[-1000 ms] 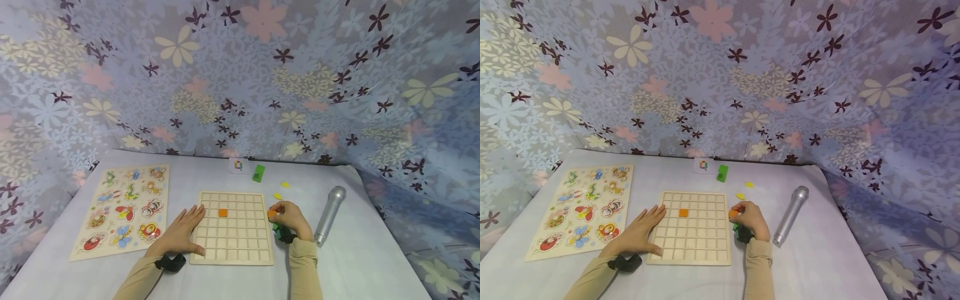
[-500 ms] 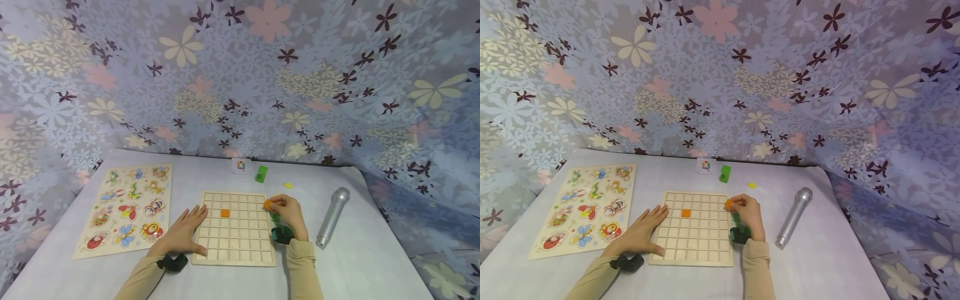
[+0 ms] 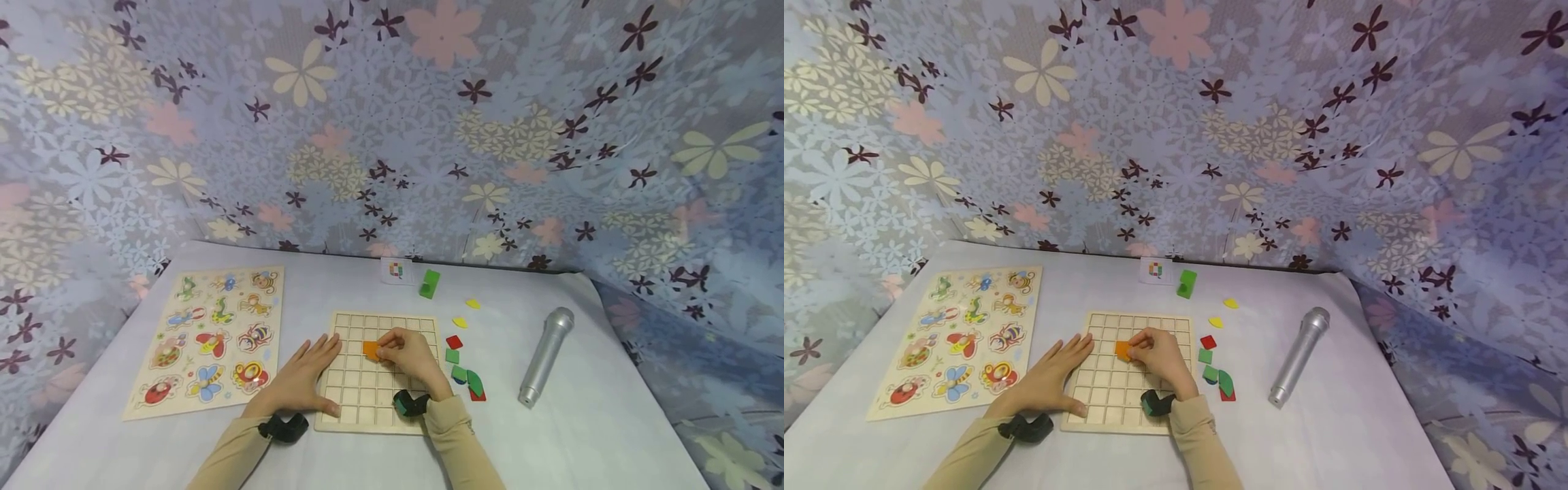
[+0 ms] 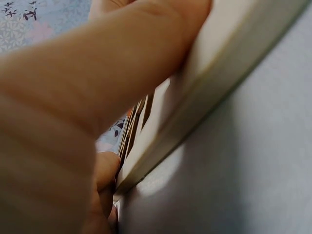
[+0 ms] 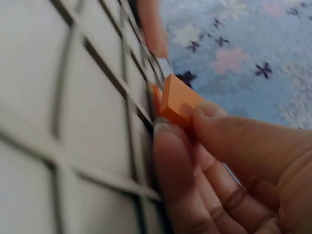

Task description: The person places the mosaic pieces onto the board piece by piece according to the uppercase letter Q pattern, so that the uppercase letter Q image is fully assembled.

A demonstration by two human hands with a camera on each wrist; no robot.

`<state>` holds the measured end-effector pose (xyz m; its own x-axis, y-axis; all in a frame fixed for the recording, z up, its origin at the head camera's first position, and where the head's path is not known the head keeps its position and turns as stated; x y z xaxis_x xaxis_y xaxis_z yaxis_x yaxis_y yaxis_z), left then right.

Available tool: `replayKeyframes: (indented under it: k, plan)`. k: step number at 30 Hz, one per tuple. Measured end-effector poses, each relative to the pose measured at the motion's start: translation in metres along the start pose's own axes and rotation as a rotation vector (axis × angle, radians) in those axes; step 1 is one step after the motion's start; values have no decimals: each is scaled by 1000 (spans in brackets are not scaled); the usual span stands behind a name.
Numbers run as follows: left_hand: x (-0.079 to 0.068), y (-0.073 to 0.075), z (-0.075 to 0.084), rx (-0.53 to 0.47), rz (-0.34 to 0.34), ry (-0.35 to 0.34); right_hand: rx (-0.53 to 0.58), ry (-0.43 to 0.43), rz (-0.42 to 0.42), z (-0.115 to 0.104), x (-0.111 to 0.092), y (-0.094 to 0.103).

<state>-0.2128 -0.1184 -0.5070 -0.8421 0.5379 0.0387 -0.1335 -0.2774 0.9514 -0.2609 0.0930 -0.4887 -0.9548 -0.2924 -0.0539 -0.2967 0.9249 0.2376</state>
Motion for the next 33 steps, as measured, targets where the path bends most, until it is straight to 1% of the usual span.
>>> replayKeyframes:
  k: [4, 8, 12, 16, 17, 19, 22, 24, 26, 28, 30, 32, 33]
  plan:
    - [2, 0, 0, -15, -8, 11, -40, 8, -2, -3, 1, -6]
    - [2, 0, -1, -18, -13, 17, -138, 37, -24, -5, 0, -9]
    - [2, -1, -1, -17, -11, 15, -269, 84, -58, -7, -2, -17]
    - [0, -1, 0, -18, -6, 14, -346, 137, -70, -9, -5, -24]
    - [0, -1, 1, -20, -5, 14, -352, 144, -71, -10, -5, -24]
    - [-1, -1, 1, -19, 3, 9, -327, 134, -77, -10, -5, -22]
    - [-1, 1, 2, -15, 13, 2, -234, 106, -66, -8, -3, -10]
    - [-1, 1, 3, -4, 18, -2, -158, 92, -20, -7, -2, 7]
    - [-1, 2, 2, 5, 15, -1, -78, 78, 70, -4, -3, 31]
    - [-1, 1, 2, 7, 7, 4, -11, 53, 200, 1, -6, 60]
    - [-2, 1, 2, 9, 5, 3, 41, 10, 352, 9, -11, 89]
    - [-2, 2, 2, 2, 6, -1, 59, -25, 504, 19, -15, 113]
    - [-2, 2, 2, 2, 13, -5, 58, -36, 566, 23, -18, 123]
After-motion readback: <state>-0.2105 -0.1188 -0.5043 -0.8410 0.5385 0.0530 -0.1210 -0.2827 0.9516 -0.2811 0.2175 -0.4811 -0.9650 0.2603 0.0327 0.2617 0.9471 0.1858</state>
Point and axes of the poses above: each hand's wrist, its own x-axis towards the middle knuckle, its own y-axis out of the back of the hand, z = x × y, the point moved 5 cm from there along x, towards the middle knuckle, and after that the axes turned 11 degrees about x, right-handed, at the moved point
